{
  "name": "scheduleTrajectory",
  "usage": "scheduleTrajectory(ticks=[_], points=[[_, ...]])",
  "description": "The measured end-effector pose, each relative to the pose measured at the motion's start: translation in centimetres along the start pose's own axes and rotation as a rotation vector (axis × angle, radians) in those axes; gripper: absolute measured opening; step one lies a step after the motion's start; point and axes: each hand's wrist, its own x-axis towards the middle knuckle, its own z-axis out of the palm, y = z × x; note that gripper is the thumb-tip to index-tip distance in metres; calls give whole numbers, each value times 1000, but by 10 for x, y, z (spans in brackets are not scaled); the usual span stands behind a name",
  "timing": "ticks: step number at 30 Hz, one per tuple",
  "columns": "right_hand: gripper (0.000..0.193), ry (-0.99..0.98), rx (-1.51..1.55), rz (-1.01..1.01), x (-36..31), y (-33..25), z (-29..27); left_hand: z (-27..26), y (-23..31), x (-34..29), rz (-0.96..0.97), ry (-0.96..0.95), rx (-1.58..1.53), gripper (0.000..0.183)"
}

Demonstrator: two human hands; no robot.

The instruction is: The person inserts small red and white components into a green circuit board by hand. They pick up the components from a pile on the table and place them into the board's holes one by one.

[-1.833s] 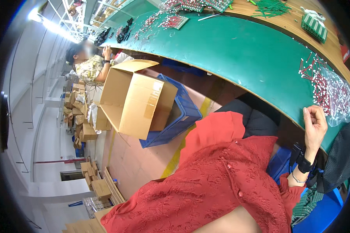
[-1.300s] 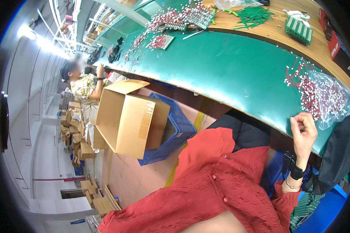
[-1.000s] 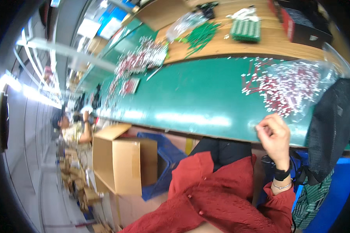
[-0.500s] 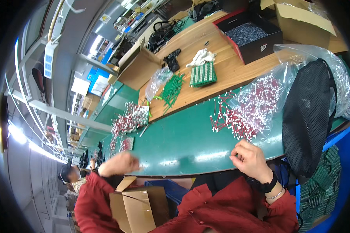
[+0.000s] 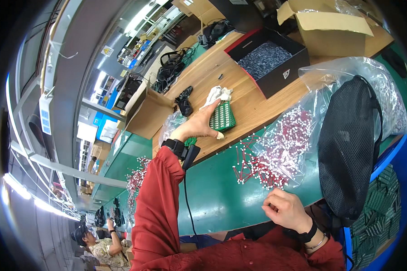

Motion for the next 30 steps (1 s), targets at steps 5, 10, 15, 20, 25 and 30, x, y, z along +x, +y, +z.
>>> scheduleTrajectory(ticks=[5,10,15,20,25,30], points=[[9,12,-10,4,-1,1,1,4,-14,-3,-61,22,-307,108],[10,1,-11,5,0,0,0,15,-22,3,-56,226,-500,112],[10,1,-22,10,3,-5,-2,7,-8,-21,-46,457,-597,111],[9,23,-39,14,-1,-4,0,14,31,-111,-26,255,-34,104],[8,1,-82,12,-1,-3,2,73,76,-181,104,103,67,101],[10,113,-273,-108,0,-20,3,120,94,-207,79,91,-16,97]])
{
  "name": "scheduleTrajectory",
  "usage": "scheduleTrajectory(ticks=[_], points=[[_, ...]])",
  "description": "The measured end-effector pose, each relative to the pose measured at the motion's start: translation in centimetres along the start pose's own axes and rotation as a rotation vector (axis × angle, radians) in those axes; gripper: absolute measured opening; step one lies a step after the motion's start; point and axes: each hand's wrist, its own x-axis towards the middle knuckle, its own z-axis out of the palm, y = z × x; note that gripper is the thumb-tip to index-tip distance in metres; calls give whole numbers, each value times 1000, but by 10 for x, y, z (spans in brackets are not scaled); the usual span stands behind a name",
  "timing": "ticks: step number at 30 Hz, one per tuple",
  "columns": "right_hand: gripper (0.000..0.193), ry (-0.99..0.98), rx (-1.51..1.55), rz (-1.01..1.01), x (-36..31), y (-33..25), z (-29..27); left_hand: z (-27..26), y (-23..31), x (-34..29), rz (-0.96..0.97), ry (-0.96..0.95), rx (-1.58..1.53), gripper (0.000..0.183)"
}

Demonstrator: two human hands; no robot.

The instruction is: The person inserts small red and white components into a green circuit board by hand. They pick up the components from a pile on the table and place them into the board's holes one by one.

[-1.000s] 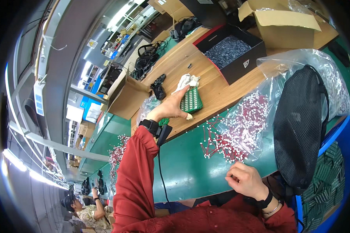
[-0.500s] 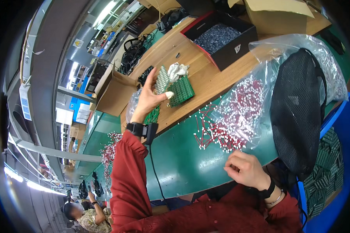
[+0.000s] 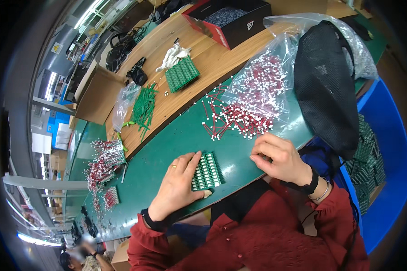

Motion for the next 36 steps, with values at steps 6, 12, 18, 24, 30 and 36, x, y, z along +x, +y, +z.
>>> scheduleTrajectory(ticks=[6,12,18,24,30,36], points=[[35,240,-555,60,4,-16,-4,25,7,8,-9,117,-20,97],[41,98,-757,71,29,3,13,22,3,0,68,154,-101,101],[42,-153,-763,72,35,-18,-3,20,-24,-18,129,79,-153,93],[39,-239,-878,46,54,-13,4,37,-43,-5,158,182,-359,87],[10,-205,-843,-7,77,-10,2,47,-52,-4,174,255,-436,89],[13,-79,-649,-131,80,-26,6,53,-54,-5,179,260,-442,90]])
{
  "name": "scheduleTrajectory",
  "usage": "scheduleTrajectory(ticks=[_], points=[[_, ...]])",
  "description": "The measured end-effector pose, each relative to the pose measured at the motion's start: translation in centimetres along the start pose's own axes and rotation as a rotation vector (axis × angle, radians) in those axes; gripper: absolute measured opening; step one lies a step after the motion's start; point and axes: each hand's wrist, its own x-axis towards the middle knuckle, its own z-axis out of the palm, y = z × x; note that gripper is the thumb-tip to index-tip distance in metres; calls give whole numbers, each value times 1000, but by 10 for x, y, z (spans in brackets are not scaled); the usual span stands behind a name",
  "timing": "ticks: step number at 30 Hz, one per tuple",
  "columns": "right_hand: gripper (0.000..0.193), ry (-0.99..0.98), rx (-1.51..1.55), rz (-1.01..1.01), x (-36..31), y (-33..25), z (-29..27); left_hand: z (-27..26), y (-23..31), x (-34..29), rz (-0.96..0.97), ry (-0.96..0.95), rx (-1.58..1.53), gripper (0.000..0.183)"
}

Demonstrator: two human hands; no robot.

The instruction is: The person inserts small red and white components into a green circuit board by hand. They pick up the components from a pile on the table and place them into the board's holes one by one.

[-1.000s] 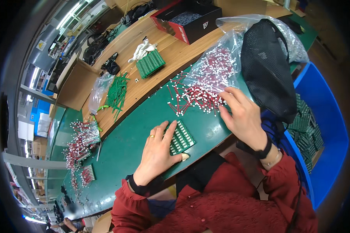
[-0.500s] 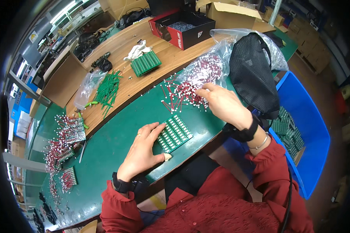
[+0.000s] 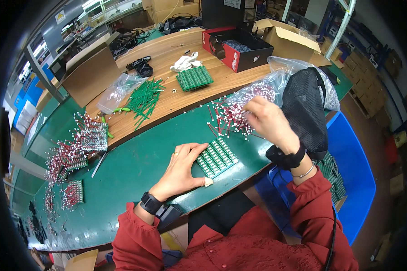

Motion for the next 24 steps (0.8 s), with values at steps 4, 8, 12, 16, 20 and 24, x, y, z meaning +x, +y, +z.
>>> scheduleTrajectory(ticks=[4,8,12,16,20,24], points=[[25,-218,69,-19,-11,-13,14,-1,1,1,8,5,3,90],[37,-92,87,-41,-20,-4,15,-2,-2,1,37,9,-27,91],[33,-196,-2,17,-16,15,19,-3,-2,1,25,0,-21,93],[28,-199,-35,152,-15,21,8,-2,1,1,8,9,-9,92],[21,-95,21,73,-23,2,-4,4,4,0,-9,19,12,91],[12,-383,94,137,-27,-23,-1,3,4,-1,1,32,1,90]])
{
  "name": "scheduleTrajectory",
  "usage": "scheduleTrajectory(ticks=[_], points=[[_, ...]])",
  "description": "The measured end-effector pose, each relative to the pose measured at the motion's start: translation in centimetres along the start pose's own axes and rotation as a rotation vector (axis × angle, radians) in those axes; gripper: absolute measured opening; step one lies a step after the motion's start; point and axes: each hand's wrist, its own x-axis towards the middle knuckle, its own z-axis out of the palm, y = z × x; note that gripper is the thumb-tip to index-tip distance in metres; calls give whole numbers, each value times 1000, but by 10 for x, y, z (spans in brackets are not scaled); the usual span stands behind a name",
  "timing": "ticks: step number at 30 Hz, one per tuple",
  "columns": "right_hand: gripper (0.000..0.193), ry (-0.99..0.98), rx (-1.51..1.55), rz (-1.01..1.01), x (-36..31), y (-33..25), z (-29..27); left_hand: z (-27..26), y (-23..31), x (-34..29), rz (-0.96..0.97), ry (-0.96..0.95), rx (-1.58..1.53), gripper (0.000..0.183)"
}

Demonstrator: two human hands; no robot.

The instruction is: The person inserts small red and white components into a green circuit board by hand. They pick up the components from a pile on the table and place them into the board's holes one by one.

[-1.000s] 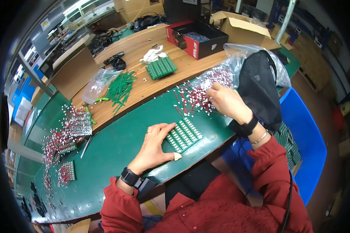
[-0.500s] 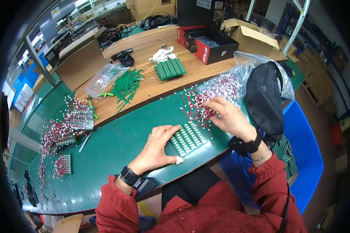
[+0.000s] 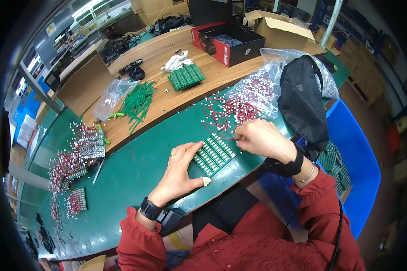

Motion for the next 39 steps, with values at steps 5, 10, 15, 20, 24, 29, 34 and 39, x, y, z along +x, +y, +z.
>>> scheduleTrajectory(ticks=[5,10,15,20,24,29,34,39], points=[[11,-1,-15,256,5,-3,15,2,-2,-1,-42,71,29,91],[6,197,-105,221,15,8,16,7,-1,-1,-112,95,171,87],[5,248,-2,225,6,9,-1,9,1,-1,-130,100,143,85],[5,266,-53,207,3,0,-3,8,2,1,-90,131,115,86],[7,218,161,265,-4,-8,-1,7,6,2,-86,76,13,84],[16,376,284,199,0,-7,15,9,12,2,-139,32,-144,88],[20,365,351,288,-5,9,27,8,8,4,-160,183,-414,92],[14,264,843,388,-19,18,21,7,2,8,-274,360,-847,88]])
